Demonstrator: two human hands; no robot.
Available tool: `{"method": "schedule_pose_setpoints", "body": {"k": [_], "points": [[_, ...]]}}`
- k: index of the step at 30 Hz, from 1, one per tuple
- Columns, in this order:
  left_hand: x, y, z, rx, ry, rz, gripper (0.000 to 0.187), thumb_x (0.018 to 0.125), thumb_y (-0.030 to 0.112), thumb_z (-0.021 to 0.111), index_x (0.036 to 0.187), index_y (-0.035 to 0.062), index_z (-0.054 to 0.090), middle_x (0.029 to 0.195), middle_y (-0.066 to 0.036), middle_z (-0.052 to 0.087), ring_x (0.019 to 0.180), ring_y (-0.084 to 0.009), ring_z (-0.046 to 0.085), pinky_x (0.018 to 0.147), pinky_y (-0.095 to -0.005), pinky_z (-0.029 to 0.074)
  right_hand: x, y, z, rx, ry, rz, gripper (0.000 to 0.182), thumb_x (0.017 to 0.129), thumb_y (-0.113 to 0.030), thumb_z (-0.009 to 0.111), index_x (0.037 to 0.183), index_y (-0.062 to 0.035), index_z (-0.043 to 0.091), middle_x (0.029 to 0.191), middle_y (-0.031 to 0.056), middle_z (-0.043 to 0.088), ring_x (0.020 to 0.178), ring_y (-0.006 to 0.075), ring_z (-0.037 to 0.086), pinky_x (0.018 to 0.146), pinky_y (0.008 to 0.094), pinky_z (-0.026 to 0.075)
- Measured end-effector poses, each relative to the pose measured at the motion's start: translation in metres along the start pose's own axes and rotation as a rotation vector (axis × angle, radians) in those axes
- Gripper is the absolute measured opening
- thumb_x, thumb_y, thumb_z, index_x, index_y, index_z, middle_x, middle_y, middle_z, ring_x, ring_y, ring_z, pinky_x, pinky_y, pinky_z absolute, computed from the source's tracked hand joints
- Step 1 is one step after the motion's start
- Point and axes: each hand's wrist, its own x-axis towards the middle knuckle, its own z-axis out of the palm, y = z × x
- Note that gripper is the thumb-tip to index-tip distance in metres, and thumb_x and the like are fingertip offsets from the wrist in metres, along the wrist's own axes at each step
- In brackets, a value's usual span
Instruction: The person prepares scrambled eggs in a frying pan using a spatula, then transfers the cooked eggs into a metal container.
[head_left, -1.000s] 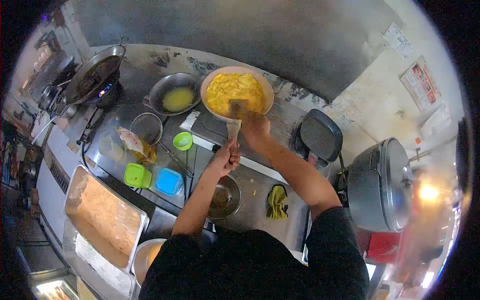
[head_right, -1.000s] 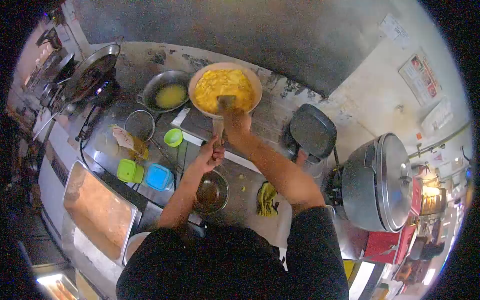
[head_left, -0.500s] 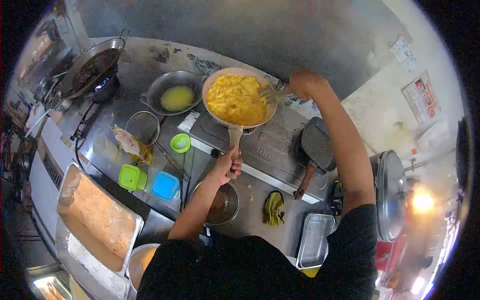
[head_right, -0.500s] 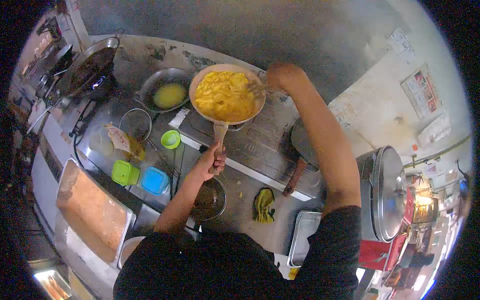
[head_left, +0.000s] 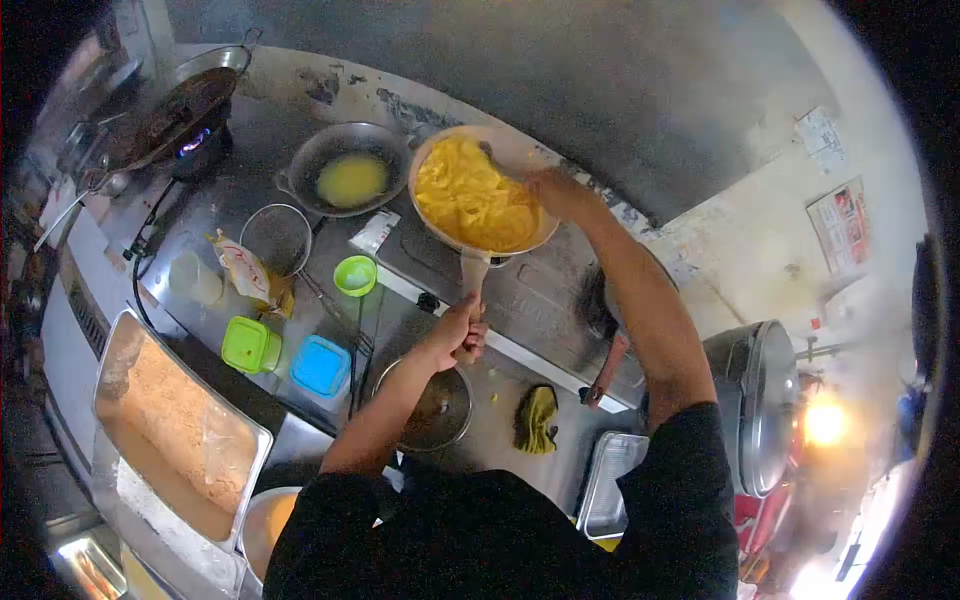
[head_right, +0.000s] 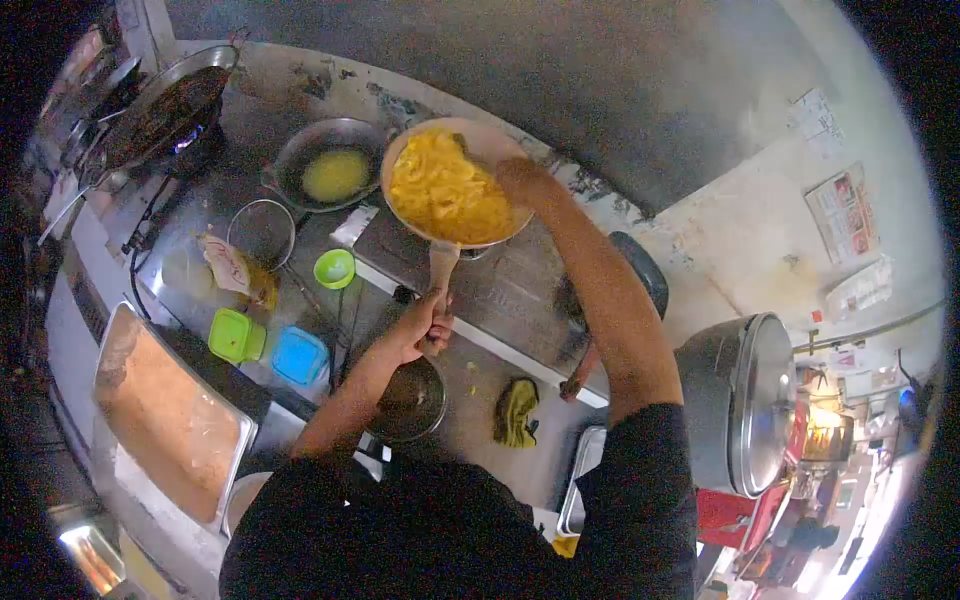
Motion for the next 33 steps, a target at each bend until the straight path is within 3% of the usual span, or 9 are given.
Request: {"method": "schedule_pose_setpoints", "body": {"k": [4, 9, 15, 19, 21, 25, 27, 31, 33], "points": [[0.000, -0.005, -0.002, -0.001, 0.034, -0.013, 0.035, 0.089, 0.049, 0.042, 0.091, 0.0148, 0.038, 0.056, 0.005, 0.029, 0.045, -0.0071, 0.031, 0.043, -0.0255, 0.032, -0.066, -0.039, -0.020, 0.198, 0.098, 0.127, 0.027, 0.088, -0.020, 0.040, 0.109, -0.0139, 0.057, 0.095, 0.0179, 0.061, 0.090, 0.0350, 0.059, 0.078, 0.0442, 0.047], [-0.002, -0.012, 0.002, -0.028, 0.094, 0.002, 0.035, 0.086, 0.051, 0.046, 0.090, 0.0172, 0.041, 0.057, 0.007, 0.031, 0.045, -0.0056, 0.030, 0.044, -0.0230, 0.029, -0.119, -0.056, -0.083, -0.186, 0.248, 0.226, 0.024, 0.083, -0.017, 0.044, 0.095, -0.0084, 0.064, 0.084, 0.0157, 0.064, 0.075, 0.0332, 0.063, 0.064, 0.0444, 0.051], [0.003, -0.009, 0.000, -0.077, 0.046, 0.006, 0.037, 0.087, 0.051, 0.045, 0.092, 0.0145, 0.039, 0.057, 0.005, 0.032, 0.046, -0.0073, 0.031, 0.043, -0.0249, 0.031, -0.149, -0.084, -0.137, -0.315, 0.125, 0.191, 0.023, 0.084, -0.020, 0.049, 0.100, -0.0114, 0.062, 0.083, 0.0143, 0.064, 0.079, 0.0308, 0.063, 0.067, 0.0432, 0.050], [0.002, -0.005, 0.005, -0.070, 0.067, 0.007, 0.036, 0.088, 0.049, 0.044, 0.093, 0.0142, 0.039, 0.059, 0.004, 0.032, 0.047, -0.0074, 0.031, 0.043, -0.0244, 0.030, -0.146, -0.100, -0.124, -0.397, -0.060, 0.266, 0.019, 0.081, -0.015, 0.051, 0.090, -0.0076, 0.065, 0.081, 0.0161, 0.064, 0.077, 0.0317, 0.063, 0.065, 0.0430, 0.051], [0.000, -0.010, 0.003, -0.062, 0.084, -0.002, 0.036, 0.089, 0.049, 0.044, 0.093, 0.0139, 0.039, 0.059, 0.004, 0.033, 0.047, -0.0074, 0.031, 0.043, -0.0243, 0.030, -0.140, -0.103, -0.088, -0.144, -0.092, 0.333, 0.019, 0.078, -0.006, 0.049, 0.086, -0.0013, 0.066, 0.085, 0.0173, 0.065, 0.079, 0.0311, 0.064, 0.065, 0.0407, 0.053], [-0.003, -0.007, 0.011, -0.093, 0.119, 0.028, 0.033, 0.090, 0.044, 0.044, 0.096, 0.0120, 0.040, 0.059, 0.004, 0.033, 0.046, -0.0075, 0.031, 0.041, -0.0232, 0.028, -0.115, -0.098, 0.001, -0.050, 0.005, 0.507, 0.017, 0.078, -0.008, 0.051, 0.084, -0.0008, 0.065, 0.085, 0.0169, 0.065, 0.079, 0.0315, 0.064, 0.062, 0.0413, 0.053], [0.000, -0.008, 0.008, -0.082, 0.123, 0.047, 0.031, 0.091, 0.043, 0.043, 0.095, 0.0124, 0.040, 0.057, 0.004, 0.032, 0.046, -0.0072, 0.030, 0.041, -0.0232, 0.028, -0.101, -0.102, 0.030, -0.064, 0.187, 0.679, 0.023, 0.081, -0.011, 0.049, 0.096, 0.0032, 0.059, 0.083, 0.0146, 0.065, 0.076, 0.0294, 0.064, 0.061, 0.0381, 0.052], [0.003, -0.005, 0.003, -0.037, 0.075, -0.004, 0.033, 0.091, 0.048, 0.040, 0.094, 0.0152, 0.038, 0.057, 0.004, 0.031, 0.045, -0.0069, 0.029, 0.042, -0.0240, 0.027, -0.076, -0.078, 0.013, 0.049, 0.129, 0.613, 0.029, 0.081, -0.010, 0.049, 0.107, 0.0023, 0.053, 0.084, 0.0140, 0.064, 0.077, 0.0292, 0.064, 0.059, 0.0382, 0.052], [0.001, -0.002, 0.005, -0.011, 0.081, -0.016, 0.031, 0.091, 0.047, 0.039, 0.093, 0.0158, 0.038, 0.057, 0.004, 0.030, 0.045, -0.0067, 0.029, 0.041, -0.0239, 0.027, -0.078, -0.054, -0.001, 0.017, 0.292, 0.397, 0.030, 0.081, -0.010, 0.049, 0.108, 0.0025, 0.053, 0.084, 0.0150, 0.064, 0.076, 0.0297, 0.064, 0.058, 0.0383, 0.052]]}}
